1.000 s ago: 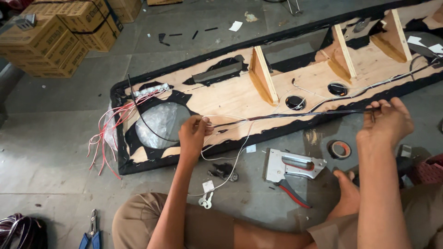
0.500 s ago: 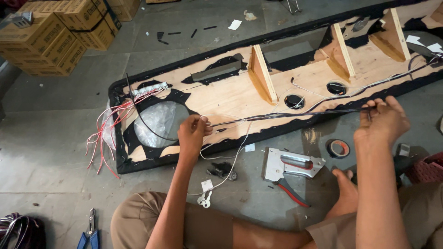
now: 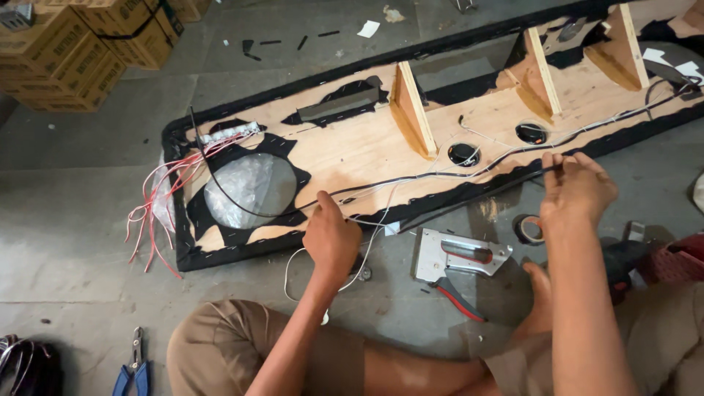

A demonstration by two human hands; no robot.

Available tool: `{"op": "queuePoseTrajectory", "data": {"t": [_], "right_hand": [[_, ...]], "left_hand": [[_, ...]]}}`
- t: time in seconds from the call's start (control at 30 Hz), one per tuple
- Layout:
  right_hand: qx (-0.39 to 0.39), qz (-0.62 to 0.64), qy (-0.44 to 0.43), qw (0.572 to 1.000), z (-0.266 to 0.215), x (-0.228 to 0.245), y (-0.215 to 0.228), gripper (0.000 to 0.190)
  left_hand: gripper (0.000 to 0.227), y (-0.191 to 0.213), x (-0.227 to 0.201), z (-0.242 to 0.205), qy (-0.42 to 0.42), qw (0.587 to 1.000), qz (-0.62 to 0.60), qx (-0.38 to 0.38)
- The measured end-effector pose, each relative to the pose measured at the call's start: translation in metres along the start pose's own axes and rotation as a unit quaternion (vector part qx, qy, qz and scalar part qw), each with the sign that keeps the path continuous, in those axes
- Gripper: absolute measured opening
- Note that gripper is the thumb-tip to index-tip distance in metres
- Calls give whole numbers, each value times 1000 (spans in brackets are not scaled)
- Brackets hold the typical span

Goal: The person is sitting on the floor and using a staple gun to secure wires to the back of a wooden speaker enclosure. They repeatedly position the wires and fire the staple gun to attach them to the wood.

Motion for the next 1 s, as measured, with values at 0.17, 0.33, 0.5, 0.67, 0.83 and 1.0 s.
{"op": "queuePoseTrajectory", "data": {"t": [0.17, 0.33, 0.5, 0.67, 0.83, 1.0], "right_hand": [[46, -411, 30, 910, -1, -15, -13, 36], [196, -786, 248, 532, -60, -35, -83, 37], [473, -730, 142, 473, -140, -103, -114, 23], [530, -688, 276, 413, -195, -116, -137, 21], [538, -641, 237, 493, -202, -96, -156, 19], [484, -639, 214, 559, -205, -67, -172, 21]], "left_hand": [[63, -8, -20, -18, -12, 997, 6, 74], [31, -11, -24, -14, -44, 996, -41, 71], [16, -7, 2, 2, -27, 985, -169, 30], [20, -29, 34, 21, 100, 911, -389, 93], [38, -11, 27, 21, 120, 863, -490, 43], [39, -7, -11, 9, 92, 829, -543, 95]]}}
Point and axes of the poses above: each hand's wrist, its own z-axis towards the middle knuckle, its own y-axis out of the back of the hand, x = y × z, the point moved 10 cm from there along z, towards the middle knuckle, and after that the axes turned 13 degrees about -z, right-handed, at the moved point
